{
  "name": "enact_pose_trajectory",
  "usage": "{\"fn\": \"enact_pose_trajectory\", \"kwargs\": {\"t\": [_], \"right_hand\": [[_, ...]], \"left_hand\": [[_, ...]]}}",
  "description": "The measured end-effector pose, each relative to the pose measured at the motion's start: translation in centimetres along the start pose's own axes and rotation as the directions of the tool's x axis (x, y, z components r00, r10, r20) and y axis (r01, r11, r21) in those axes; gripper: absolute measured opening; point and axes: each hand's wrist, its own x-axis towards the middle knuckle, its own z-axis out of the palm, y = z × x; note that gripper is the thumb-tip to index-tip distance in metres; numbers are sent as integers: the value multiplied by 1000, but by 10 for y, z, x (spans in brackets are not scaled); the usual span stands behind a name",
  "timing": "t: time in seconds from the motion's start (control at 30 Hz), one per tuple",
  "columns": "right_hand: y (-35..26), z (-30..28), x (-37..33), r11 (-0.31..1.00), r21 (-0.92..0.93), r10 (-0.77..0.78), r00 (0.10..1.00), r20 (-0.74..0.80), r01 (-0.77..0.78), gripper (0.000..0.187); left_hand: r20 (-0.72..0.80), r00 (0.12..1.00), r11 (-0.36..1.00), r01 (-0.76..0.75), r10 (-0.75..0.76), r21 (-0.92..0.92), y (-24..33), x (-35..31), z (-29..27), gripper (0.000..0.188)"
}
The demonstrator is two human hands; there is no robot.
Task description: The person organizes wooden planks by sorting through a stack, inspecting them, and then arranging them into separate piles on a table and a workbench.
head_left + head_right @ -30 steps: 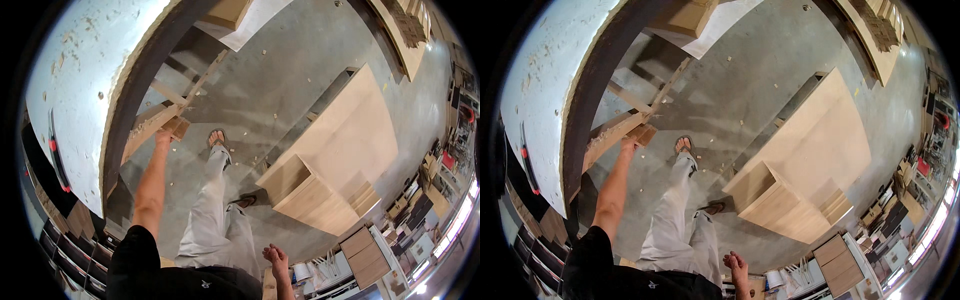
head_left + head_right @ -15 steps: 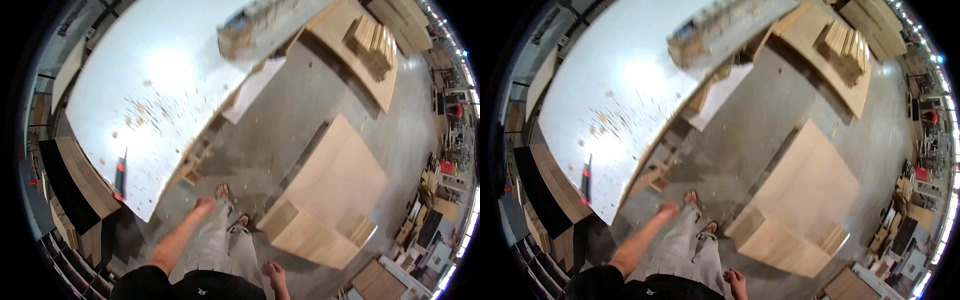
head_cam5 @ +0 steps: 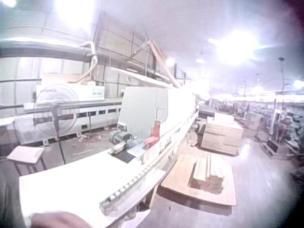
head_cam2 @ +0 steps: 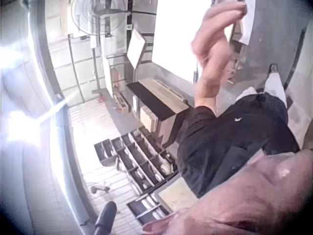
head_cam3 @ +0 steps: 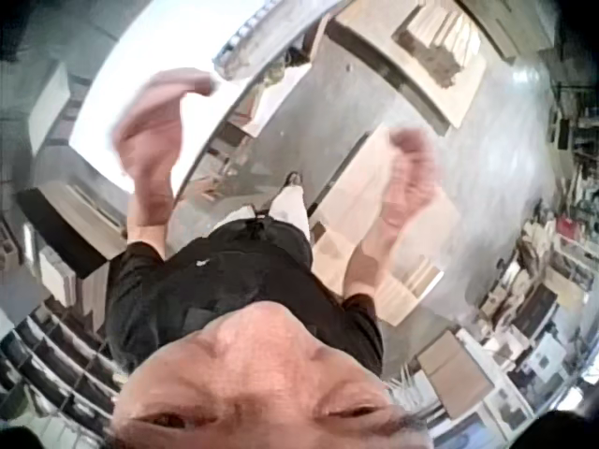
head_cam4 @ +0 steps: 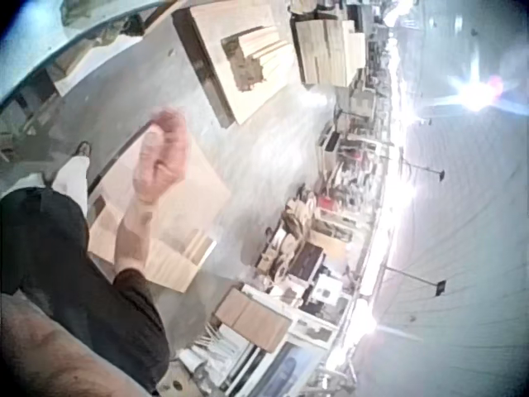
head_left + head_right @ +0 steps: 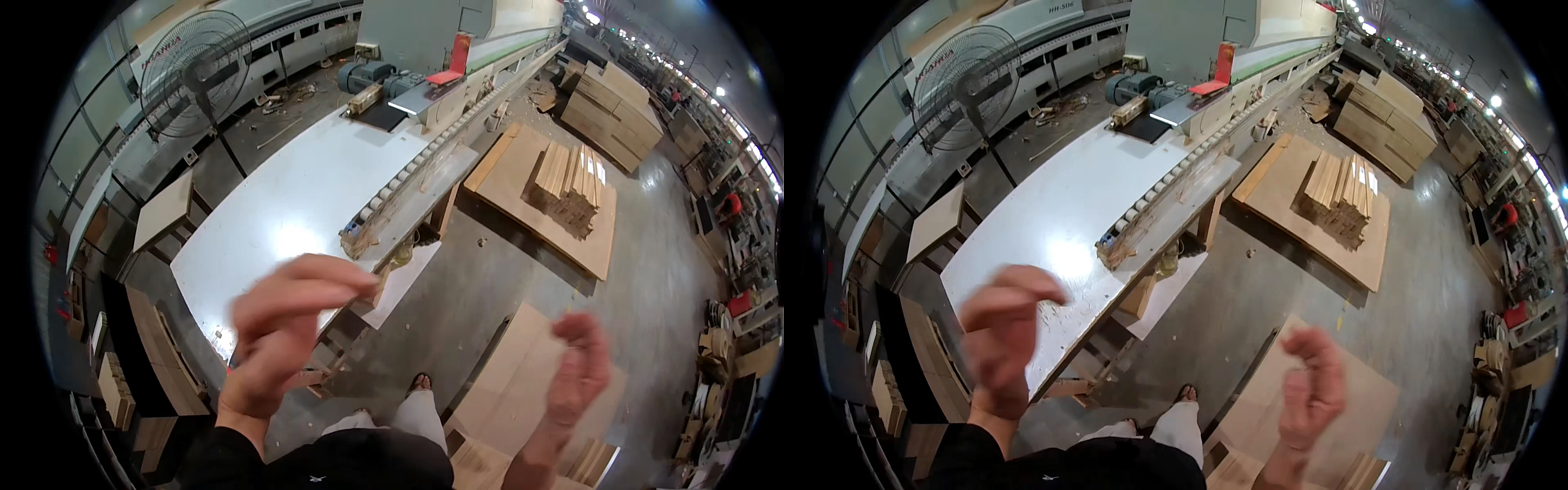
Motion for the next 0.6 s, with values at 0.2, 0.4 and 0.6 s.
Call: {"fn": "enact_pose_trajectory", "kwargs": {"t": [0.2,0.4,0.6], "right_hand": [[-121,7,128,574,185,-816,575,53,798,45],[-96,13,182,460,284,-887,449,104,841,42],[-83,33,231,390,295,-921,370,125,872,38]], "left_hand": [[157,884,856,-467,441,221,105,53,25,30],[111,893,816,-444,435,370,44,67,24,29],[88,880,797,-461,466,389,0,99,4,29]]}}
